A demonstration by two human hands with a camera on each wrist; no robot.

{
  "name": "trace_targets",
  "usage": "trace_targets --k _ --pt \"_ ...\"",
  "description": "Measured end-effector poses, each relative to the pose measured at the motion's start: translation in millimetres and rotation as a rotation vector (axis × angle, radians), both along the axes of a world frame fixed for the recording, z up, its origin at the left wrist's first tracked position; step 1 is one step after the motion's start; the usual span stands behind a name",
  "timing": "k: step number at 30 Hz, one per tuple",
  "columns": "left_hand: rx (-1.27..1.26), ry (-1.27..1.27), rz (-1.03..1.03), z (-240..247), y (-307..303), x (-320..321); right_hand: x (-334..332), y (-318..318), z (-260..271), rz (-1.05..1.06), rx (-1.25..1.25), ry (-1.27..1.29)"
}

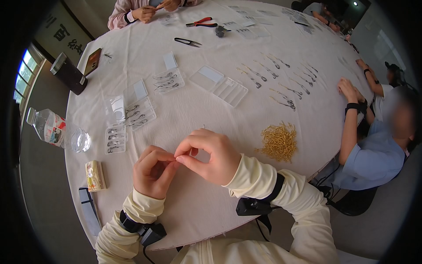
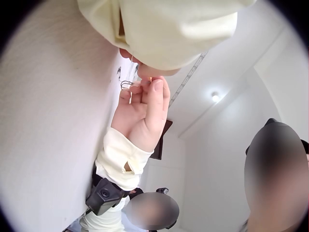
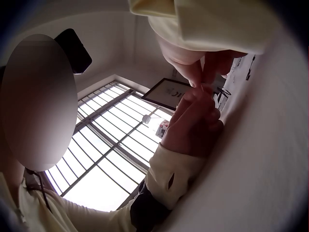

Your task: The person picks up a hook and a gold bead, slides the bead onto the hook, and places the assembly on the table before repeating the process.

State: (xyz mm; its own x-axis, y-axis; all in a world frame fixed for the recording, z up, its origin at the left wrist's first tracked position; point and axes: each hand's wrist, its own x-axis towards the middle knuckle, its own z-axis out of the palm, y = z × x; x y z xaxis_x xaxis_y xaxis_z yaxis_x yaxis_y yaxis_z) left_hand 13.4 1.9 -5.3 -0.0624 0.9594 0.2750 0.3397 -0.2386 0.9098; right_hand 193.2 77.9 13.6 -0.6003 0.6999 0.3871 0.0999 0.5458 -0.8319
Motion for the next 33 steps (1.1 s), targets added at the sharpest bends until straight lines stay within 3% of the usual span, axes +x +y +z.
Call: trace_targets --k 6,11,16,33 --pt "-0.054 -0.069 -0.037 5.9 0.5 0.6 5.1 3.8 -1.3 0.001 -0.162 0.053" --pt "-0.069 -0.165 -0.085 -0.9 -0.3 -2.2 2.2 1.2 -1.3 0.016 -0.14 0.066" --pt "-0.289 -0.41 -0.104 4.7 -4.6 -2.4 0.1 0.8 -1.2 0.02 -0.054 0.057" --pt "-0.238 -0.374 -0.107 4.2 -2.1 -0.2 -3.0 -1.8 0.4 0.059 -0.01 0.094"
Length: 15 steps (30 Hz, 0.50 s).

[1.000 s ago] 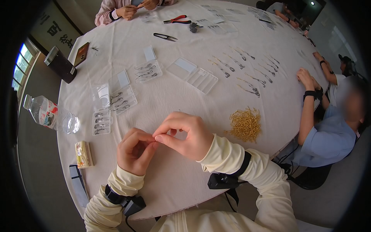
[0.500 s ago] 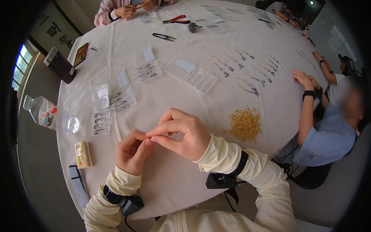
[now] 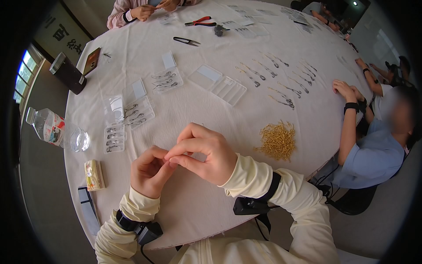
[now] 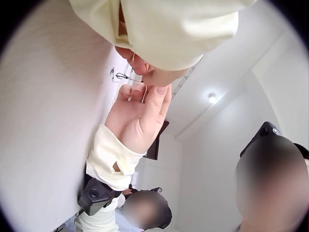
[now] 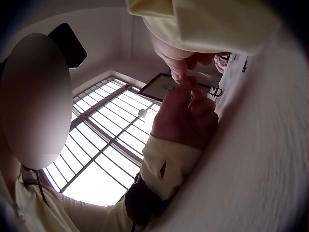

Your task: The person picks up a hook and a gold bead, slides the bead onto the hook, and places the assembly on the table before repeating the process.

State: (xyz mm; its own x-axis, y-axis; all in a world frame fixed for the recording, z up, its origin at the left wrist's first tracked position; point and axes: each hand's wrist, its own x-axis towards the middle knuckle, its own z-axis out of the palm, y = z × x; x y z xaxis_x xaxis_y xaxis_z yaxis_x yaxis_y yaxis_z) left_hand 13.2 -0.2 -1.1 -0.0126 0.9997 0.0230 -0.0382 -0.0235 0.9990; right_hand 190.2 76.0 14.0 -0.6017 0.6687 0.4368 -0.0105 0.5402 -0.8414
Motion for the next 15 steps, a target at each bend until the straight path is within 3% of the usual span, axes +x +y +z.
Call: trace_targets --k 15 --pt "-0.013 -0.072 0.082 2.4 -1.1 1.1 -1.0 -1.1 4.0 -0.093 -0.009 -0.092"
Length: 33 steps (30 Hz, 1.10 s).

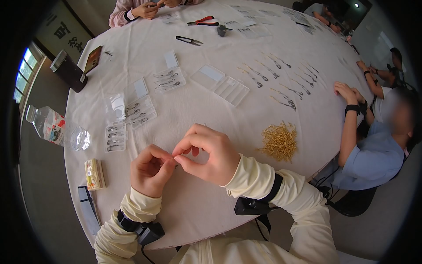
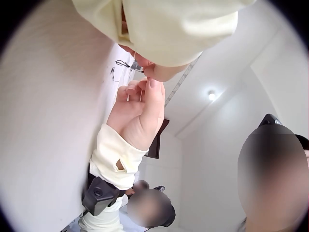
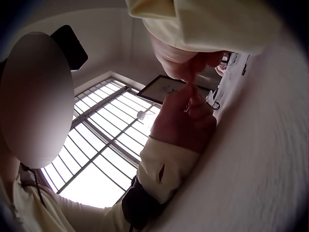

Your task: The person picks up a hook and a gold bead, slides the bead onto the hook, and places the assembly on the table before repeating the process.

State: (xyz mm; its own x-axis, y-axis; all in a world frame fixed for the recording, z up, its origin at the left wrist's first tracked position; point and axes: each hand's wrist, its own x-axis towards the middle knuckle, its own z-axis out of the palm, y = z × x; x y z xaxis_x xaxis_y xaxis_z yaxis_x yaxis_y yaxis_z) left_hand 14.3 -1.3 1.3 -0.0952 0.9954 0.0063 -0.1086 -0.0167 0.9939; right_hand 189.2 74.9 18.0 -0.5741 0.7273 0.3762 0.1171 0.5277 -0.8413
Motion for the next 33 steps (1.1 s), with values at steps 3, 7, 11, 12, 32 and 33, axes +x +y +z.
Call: trace_targets --k 3,7,11,12,32,33 --pt "0.019 0.093 -0.002 -2.5 -0.2 -0.8 0.0 1.0 -3.8 0.008 0.023 0.012" --pt "0.057 0.137 0.025 -8.4 0.5 0.8 -0.9 0.6 -3.5 0.003 0.048 -0.008" --pt "0.073 0.147 0.02 -8.3 0.6 1.0 -1.4 -0.6 -3.7 0.009 0.025 -0.031" --pt "0.069 0.124 0.018 -7.0 0.5 1.4 -1.7 -0.8 -4.2 0.003 0.024 -0.029" --pt "0.056 -0.137 0.039 -5.4 3.9 -5.7 9.6 5.8 -0.3 0.197 -0.679 -0.065" --pt "0.056 -0.144 0.048 -5.2 3.7 -5.8 9.5 5.7 3.7 0.258 -0.838 -0.128"
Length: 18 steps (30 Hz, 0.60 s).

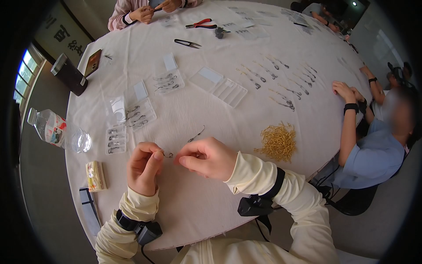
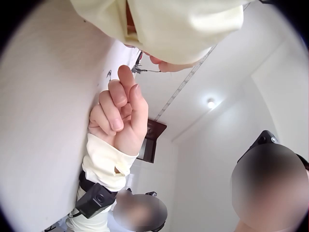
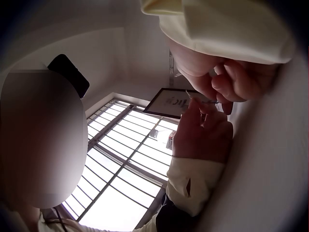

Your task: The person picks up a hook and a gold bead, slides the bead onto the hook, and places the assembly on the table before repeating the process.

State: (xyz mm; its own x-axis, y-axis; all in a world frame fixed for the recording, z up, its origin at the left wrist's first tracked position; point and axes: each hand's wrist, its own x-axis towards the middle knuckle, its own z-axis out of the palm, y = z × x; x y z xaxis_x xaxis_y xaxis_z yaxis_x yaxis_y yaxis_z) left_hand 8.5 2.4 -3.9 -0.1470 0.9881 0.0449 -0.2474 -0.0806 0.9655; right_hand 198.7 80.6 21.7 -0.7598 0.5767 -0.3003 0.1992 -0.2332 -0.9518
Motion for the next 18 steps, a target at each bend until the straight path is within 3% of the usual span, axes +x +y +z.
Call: trace_targets --k 9,18 --pt "0.043 -0.083 -0.057 7.1 -1.6 2.5 -7.4 -5.2 -7.9 0.001 -0.348 0.148" --pt "0.063 -0.059 -0.071 3.7 -1.6 2.5 -6.1 -2.6 -14.1 -0.074 -0.431 0.211"
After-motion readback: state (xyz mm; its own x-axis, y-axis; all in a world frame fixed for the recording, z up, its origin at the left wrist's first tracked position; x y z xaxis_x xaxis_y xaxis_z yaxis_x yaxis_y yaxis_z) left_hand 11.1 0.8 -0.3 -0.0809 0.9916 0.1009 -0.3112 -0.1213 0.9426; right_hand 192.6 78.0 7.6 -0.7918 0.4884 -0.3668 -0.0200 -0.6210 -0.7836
